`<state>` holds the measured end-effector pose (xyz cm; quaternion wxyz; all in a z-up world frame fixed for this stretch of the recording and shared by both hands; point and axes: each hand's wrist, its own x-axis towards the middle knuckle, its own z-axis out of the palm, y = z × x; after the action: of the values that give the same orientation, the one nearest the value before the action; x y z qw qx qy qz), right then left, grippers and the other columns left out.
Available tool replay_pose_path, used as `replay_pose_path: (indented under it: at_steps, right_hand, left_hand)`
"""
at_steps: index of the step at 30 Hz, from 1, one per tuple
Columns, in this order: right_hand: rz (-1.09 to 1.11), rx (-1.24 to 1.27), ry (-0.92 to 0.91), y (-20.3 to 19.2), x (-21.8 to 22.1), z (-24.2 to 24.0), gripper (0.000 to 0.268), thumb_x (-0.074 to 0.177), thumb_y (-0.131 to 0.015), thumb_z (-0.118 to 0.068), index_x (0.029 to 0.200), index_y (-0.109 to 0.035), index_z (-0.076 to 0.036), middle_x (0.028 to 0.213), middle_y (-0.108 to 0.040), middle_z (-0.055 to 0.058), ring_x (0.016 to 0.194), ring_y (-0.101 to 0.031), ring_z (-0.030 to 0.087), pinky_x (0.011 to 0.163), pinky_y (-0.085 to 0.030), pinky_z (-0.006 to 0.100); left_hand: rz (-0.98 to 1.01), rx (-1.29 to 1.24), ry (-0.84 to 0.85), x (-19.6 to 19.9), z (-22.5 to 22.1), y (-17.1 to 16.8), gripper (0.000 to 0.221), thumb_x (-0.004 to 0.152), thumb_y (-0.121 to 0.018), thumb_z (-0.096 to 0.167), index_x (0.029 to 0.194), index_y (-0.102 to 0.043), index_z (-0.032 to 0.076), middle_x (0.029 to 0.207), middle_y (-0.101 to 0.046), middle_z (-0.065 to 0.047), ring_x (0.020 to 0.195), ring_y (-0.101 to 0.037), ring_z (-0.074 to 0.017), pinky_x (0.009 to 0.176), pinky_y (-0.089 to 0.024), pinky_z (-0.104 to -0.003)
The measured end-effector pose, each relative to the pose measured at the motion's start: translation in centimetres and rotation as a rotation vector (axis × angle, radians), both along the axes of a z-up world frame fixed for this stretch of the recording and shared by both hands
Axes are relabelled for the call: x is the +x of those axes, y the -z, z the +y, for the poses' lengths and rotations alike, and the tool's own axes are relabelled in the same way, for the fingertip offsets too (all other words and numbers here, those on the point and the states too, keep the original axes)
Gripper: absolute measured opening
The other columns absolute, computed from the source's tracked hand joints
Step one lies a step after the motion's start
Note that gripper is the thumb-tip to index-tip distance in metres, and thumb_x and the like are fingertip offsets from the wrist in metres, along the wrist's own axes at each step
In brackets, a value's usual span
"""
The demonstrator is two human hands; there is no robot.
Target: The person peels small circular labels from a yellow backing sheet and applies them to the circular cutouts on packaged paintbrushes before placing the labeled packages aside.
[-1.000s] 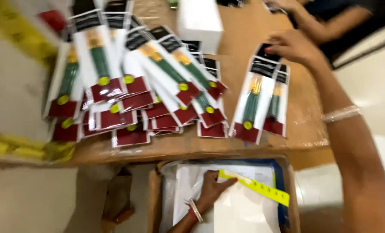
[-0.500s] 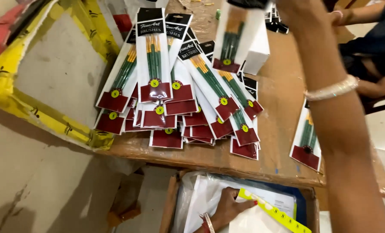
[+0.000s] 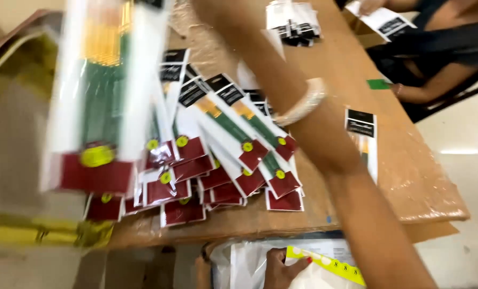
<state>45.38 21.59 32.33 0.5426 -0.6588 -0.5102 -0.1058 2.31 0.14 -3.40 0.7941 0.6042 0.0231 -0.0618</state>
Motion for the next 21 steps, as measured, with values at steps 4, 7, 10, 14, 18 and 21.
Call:
replay_pose_path:
  at_steps: [4, 7, 10, 14, 18, 21]
  right_hand:
    - [0.003, 0.084, 0.208, -0.9, -4.7, 8.8, 0.031, 0.103, -0.049, -0.029, 0.103, -0.068, -0.003, 0.084, -0.075, 0.011, 0.078, -0.074, 0.022, 0.076, -0.059, 0.039]
    - [-0.179, 0.016, 0.324, 5.6, 2.3, 8.2, 0.042, 0.097, -0.068, -0.036, 0.122, -0.063, -0.002, 0.096, -0.078, 0.014, 0.089, -0.075, 0.025, 0.081, -0.057, 0.039]
    - [-0.057, -0.192, 0.321, 2.2, -2.0, -1.9, 0.039, 0.098, -0.065, -0.035, 0.127, -0.061, -0.007, 0.101, -0.082, 0.008, 0.09, -0.08, 0.019, 0.083, -0.061, 0.034]
    - [-0.168, -0.332, 0.242, 3.1, -6.0, -19.5, 0.041, 0.099, -0.074, -0.025, 0.13, -0.06, -0.003, 0.113, -0.076, 0.014, 0.102, -0.078, 0.022, 0.089, -0.061, 0.036]
    - [-0.184, -0.656, 0.541, 4.2, -7.9, -34.2, 0.049, 0.094, -0.077, -0.032, 0.13, -0.063, -0.002, 0.117, -0.072, 0.02, 0.103, -0.071, 0.031, 0.089, -0.055, 0.041]
    - [-0.073, -0.748, 0.699, 10.0, -6.0, -42.4, 0.055, 0.095, -0.076, -0.039, 0.132, -0.062, -0.002, 0.121, -0.07, 0.022, 0.11, -0.068, 0.035, 0.093, -0.052, 0.043]
  left_hand:
    - [0.049, -0.069, -0.019, 0.7, 0.0, 0.4, 0.023, 0.079, -0.085, 0.017, 0.095, -0.083, 0.001, 0.085, -0.081, -0.005, 0.074, -0.073, -0.0081, 0.072, -0.058, -0.027]
    - [0.005, -0.037, -0.042, 0.3, -0.1, 0.9, 0.021, 0.081, -0.086, 0.016, 0.094, -0.083, 0.0, 0.084, -0.082, -0.005, 0.072, -0.072, -0.0074, 0.07, -0.058, -0.026]
    - [0.016, -0.023, -0.089, 0.3, -0.2, 2.0, 0.019, 0.081, -0.086, 0.015, 0.092, -0.083, 0.0, 0.081, -0.081, -0.005, 0.069, -0.068, -0.0063, 0.064, -0.056, -0.025]
    - [0.114, -0.051, -0.051, -1.7, 0.3, -0.4, 0.018, 0.081, -0.086, 0.014, 0.089, -0.082, -0.002, 0.078, -0.079, -0.004, 0.065, -0.066, -0.0066, 0.059, -0.054, -0.025]
    - [0.122, -0.064, -0.037, -1.1, 0.2, -2.1, 0.018, 0.083, -0.084, 0.013, 0.091, -0.082, -0.002, 0.081, -0.08, -0.004, 0.065, -0.067, -0.0069, 0.059, -0.054, -0.025]
    - [0.12, -0.051, -0.018, -1.2, -0.1, -2.9, 0.019, 0.083, -0.083, 0.014, 0.093, -0.082, -0.002, 0.083, -0.08, -0.004, 0.066, -0.068, -0.0069, 0.059, -0.054, -0.025]
